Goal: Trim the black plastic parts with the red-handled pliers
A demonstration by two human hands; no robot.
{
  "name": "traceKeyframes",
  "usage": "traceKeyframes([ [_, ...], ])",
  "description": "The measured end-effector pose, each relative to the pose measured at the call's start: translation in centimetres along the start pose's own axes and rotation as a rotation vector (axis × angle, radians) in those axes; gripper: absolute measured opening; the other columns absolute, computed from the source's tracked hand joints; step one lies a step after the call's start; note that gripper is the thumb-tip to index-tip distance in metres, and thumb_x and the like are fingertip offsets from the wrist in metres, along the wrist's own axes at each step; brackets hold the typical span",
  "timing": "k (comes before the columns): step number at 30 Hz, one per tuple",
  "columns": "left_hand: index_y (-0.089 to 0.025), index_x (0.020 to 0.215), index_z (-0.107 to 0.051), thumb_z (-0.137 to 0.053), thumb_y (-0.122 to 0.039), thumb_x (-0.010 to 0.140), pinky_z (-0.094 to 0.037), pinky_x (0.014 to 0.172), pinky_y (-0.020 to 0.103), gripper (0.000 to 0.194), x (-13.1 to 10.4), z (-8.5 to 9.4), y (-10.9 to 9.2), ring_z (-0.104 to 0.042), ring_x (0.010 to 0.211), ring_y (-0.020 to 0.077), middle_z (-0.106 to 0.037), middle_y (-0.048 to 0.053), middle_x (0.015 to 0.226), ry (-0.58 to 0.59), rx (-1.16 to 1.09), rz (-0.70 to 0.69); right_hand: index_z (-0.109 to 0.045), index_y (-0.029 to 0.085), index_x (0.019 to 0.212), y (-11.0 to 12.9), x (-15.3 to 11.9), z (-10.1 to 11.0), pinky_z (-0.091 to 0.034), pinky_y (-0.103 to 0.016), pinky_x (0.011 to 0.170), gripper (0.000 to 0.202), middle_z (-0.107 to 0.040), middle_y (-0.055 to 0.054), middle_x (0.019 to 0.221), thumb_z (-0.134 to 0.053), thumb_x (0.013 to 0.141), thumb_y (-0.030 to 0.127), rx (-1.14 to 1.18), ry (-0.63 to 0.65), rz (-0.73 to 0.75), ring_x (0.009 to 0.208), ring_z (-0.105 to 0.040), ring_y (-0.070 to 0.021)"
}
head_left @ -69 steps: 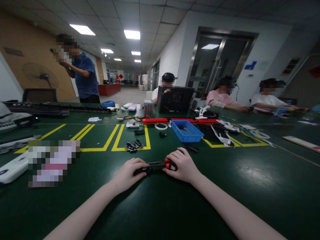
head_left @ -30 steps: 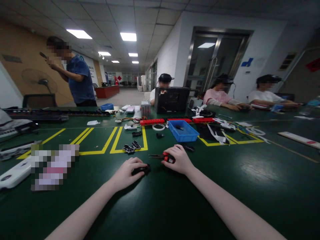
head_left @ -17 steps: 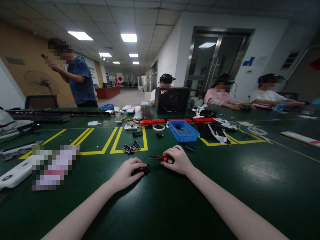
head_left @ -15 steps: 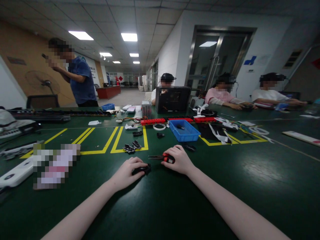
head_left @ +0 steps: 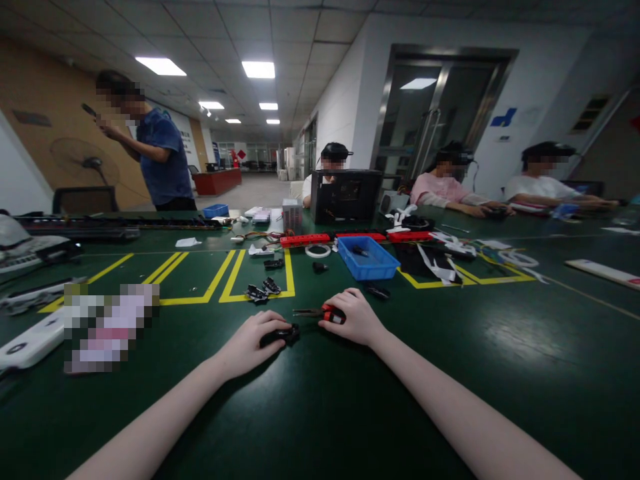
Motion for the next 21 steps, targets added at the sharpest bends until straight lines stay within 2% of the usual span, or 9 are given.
traceKeyframes([
  [16, -0.028, 0.123, -0.059, -0.060, -0.022, 0.089, -0.044, 0.099, 0.042, 0.035, 0.08, -0.10, -0.02, -0.053, 0.112, 0.0241, -0.055, 0.006, 0.123, -0.007, 0.018, -0.027, -0.066, 0.019, 0.095, 0.57, 0.02, -0.13, -0.040, -0.036, 0.083, 0.036, -0.067, -0.006, 0.095, -0.067, 0.077, 0.051, -0.039, 0.064, 0.008, 0.089, -0.059, -0.0209],
  [21, -0.029, 0.121, -0.061, -0.057, -0.022, 0.092, -0.045, 0.097, 0.042, 0.030, -0.08, -0.26, 0.23, -0.054, 0.109, 0.0230, -0.057, 0.005, 0.120, -0.013, 0.043, -0.037, -0.063, 0.018, 0.098, 0.92, -0.36, 0.15, -0.041, -0.036, 0.079, 0.039, -0.065, -0.008, 0.099, -0.065, 0.079, 0.051, -0.107, 0.029, 0.008, 0.092, -0.058, -0.0225],
])
Point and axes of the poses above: each hand's wrist, its own x-axis towards the middle knuckle, its own z-axis out of the back of the hand, y = z × x, the point moved 6 cm from there along x, towards the middle knuckle
